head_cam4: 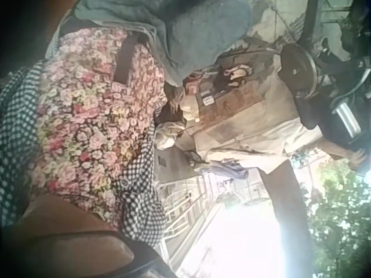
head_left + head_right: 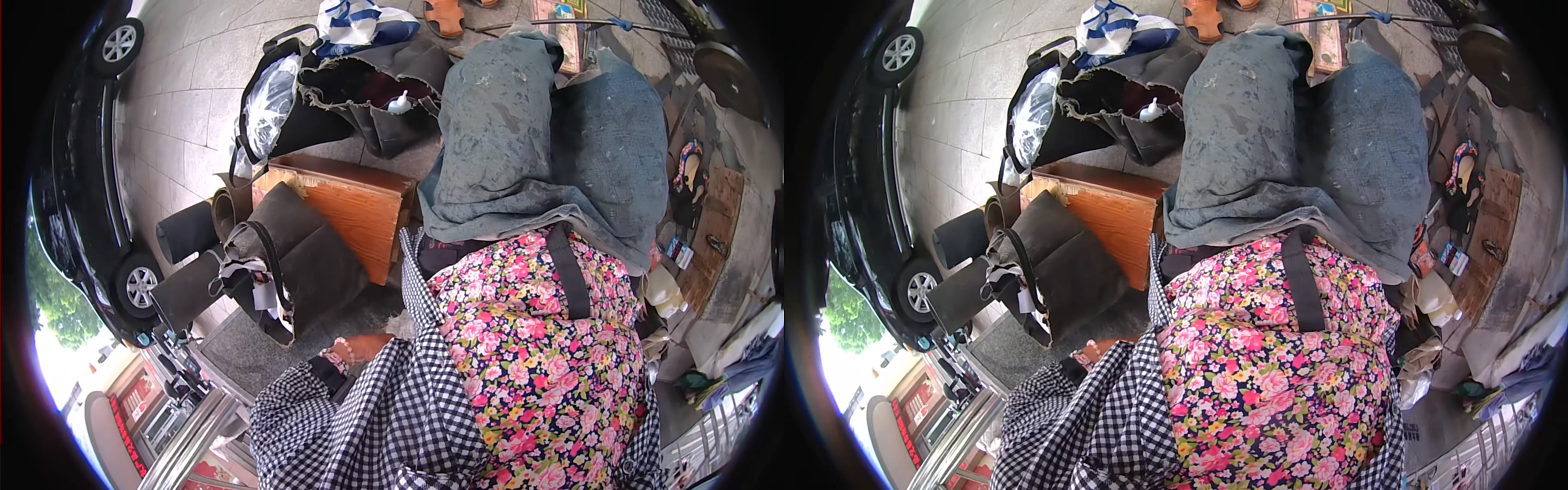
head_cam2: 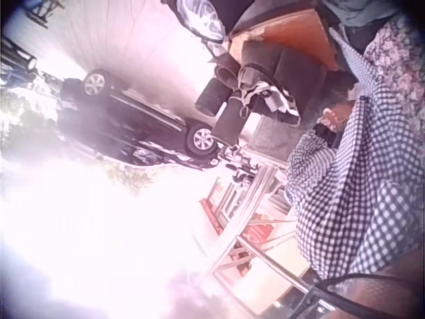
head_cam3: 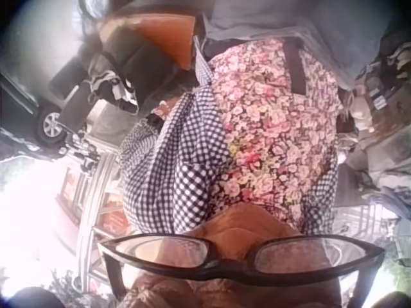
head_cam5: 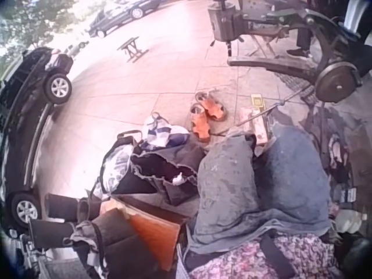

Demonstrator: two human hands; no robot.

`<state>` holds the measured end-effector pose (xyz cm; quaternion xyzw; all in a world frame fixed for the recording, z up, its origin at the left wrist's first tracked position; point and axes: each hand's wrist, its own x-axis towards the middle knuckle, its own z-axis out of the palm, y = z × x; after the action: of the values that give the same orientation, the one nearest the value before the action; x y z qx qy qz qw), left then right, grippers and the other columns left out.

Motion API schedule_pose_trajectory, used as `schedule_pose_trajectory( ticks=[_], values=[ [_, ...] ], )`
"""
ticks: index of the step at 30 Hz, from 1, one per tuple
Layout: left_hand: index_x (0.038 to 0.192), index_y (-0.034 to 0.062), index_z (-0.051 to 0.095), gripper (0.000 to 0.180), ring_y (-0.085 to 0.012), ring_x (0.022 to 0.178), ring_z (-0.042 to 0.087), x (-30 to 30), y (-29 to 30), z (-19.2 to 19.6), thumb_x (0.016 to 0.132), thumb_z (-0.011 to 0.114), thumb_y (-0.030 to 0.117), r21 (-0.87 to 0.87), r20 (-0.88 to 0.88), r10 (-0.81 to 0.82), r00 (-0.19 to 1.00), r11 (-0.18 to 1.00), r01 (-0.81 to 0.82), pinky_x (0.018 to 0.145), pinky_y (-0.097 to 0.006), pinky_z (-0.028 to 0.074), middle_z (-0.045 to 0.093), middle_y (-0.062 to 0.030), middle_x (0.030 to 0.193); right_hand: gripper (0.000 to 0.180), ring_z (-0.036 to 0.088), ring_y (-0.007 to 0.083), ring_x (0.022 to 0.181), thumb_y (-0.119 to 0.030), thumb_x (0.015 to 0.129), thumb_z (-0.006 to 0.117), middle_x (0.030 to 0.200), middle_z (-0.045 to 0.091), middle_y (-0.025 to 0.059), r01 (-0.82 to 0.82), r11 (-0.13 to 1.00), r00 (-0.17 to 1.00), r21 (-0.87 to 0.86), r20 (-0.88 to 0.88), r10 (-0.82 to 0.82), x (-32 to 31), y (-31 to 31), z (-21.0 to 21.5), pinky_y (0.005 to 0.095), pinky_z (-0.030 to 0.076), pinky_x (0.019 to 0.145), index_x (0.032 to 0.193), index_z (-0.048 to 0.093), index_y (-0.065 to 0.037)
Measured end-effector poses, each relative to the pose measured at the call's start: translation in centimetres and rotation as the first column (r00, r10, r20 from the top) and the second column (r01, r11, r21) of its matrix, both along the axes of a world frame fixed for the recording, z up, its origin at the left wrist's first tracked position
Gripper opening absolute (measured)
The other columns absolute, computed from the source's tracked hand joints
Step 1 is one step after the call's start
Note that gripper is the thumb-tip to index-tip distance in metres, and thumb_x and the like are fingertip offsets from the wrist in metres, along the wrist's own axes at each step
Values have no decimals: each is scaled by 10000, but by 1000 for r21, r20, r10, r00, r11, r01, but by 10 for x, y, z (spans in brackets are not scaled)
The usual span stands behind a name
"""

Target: Using a manual sewing machine to repair a zipper and seam on a black backpack.

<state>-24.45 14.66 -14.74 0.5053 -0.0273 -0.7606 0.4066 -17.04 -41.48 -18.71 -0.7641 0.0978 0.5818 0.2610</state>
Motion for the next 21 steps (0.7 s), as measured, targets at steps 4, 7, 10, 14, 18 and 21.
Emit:
schedule_pose_trajectory(
  ticks=[4,7,10,14,18,21],
  values=[
    [1116,-7,520,375,-252,1035,506,18,9,6,783,561,160,-167,74,47,996,985,-34,907,-333,357,541,-161,1137,545,569,214,869,-289,662,597,985,572,102,-130,992,991,-10,-18,129,-23,-8,0,338,478,755,1154,492,-80],
    [1055,-26,532,338,-269,859,571,142,-68,65,773,561,158,146,96,-156,983,979,141,787,-338,425,600,-161,1010,582,577,227,868,-317,630,623,979,582,114,-105,989,993,-106,-59,99,-74,-34,26,349,478,758,1146,502,-79],
    [1084,-3,531,353,-247,807,582,169,-110,56,775,557,166,-6,155,-177,972,984,180,751,-336,436,619,-150,950,619,584,241,867,-346,598,650,974,592,126,-57,978,995,-203,-97,37,-138,-56,59,359,477,760,1138,511,-78],
    [1088,-3,528,357,-247,812,581,204,-155,22,776,557,167,-154,183,-439,880,871,467,754,-336,435,617,-149,953,670,594,258,866,-384,555,685,967,605,141,21,953,985,-302,-157,-72,-223,-38,91,373,475,764,1127,523,-76],
    [1091,-4,525,360,-247,817,580,230,-172,6,776,557,168,-223,197,-602,774,741,633,757,-336,434,615,-149,956,690,583,295,909,-392,545,693,985,602,165,-37,923,911,-383,-393,-126,-231,-11,128,389,474,769,1132,525,-71],
    [1094,-4,522,363,-247,820,579,243,-178,3,777,557,169,-250,190,-662,725,682,687,759,-336,434,614,-149,959,642,567,318,953,-385,588,668,1035,584,169,-95,916,822,-389,-550,-149,-245,8,150,395,476,771,1128,533,-66]
  ],
)
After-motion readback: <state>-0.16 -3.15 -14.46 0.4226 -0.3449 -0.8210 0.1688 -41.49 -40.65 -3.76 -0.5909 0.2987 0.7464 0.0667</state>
